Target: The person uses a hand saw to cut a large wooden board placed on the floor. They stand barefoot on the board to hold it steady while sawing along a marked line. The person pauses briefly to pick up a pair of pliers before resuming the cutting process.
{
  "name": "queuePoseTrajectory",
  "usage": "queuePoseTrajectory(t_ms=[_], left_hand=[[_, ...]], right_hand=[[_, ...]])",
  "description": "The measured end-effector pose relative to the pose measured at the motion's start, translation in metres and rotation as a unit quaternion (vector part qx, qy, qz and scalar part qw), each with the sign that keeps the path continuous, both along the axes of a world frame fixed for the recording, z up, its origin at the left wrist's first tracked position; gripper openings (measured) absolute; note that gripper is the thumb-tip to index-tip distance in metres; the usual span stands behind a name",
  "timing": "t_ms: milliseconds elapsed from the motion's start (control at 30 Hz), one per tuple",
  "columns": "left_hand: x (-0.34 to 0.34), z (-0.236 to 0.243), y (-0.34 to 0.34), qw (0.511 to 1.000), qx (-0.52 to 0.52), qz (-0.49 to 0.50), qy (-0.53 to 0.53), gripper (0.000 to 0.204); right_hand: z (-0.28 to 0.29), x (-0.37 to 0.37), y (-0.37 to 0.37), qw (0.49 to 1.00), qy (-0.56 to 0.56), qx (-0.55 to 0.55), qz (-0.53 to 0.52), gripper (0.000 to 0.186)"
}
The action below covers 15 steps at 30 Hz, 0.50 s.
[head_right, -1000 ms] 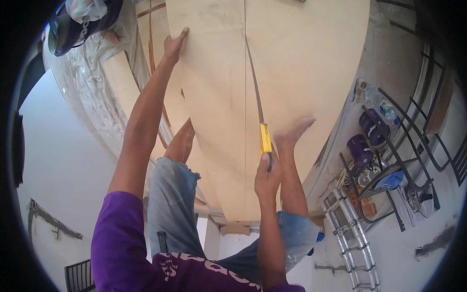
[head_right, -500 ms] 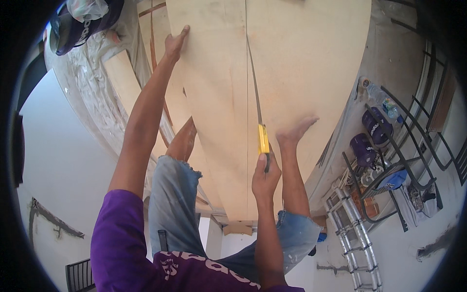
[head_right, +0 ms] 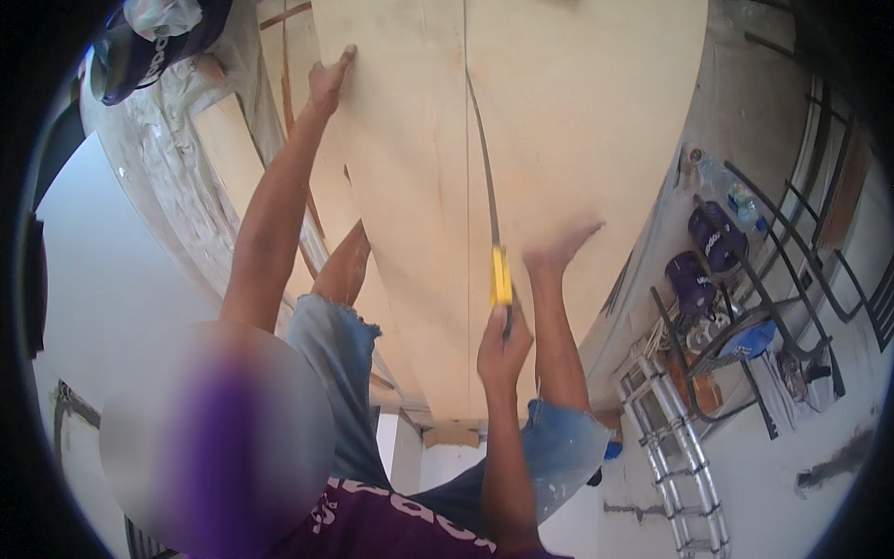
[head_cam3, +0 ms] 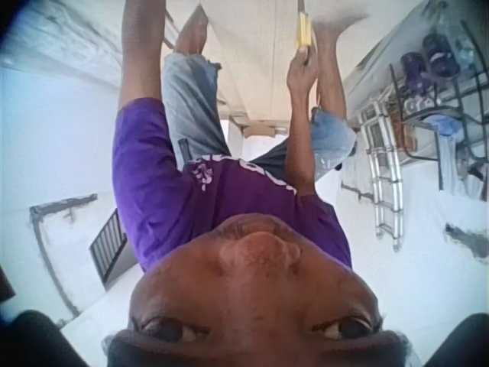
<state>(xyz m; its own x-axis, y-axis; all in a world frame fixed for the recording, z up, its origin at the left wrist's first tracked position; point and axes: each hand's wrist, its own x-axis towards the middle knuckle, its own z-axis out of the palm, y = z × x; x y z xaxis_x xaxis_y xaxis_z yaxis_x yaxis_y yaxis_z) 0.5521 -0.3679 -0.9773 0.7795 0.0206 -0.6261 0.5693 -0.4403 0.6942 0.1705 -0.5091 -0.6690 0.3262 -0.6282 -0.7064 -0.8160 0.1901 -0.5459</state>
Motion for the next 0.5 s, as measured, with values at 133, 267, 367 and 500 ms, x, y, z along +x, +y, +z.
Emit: queuePoseTrajectory(t_ms=[133, 267, 367, 500], left_hand=[[0.006, 0.0, -0.005, 1.0, 0.009, -0.007, 0.016, 0.089], [0.006, 0.002, -0.008, 0.999, -0.029, -0.019, -0.008, 0.075], [0.006, -0.005, 0.003, 1.0, 0.006, 0.009, -0.002, 0.076], [0.018, -0.011, 0.009, 0.999, 0.013, -0.021, -0.033, 0.078]], right_hand=[[-0.102, 0.0, -0.047, 0.995, 0.023, -0.04, -0.09, 0.039], [-0.084, -0.031, -0.066, 0.993, -0.004, 0.076, -0.093, 0.043], [-0.016, 0.013, -0.029, 0.993, 0.027, 0.113, -0.009, 0.044], [-0.052, 0.057, -0.024, 0.996, -0.056, 0.02, 0.068, 0.045]])
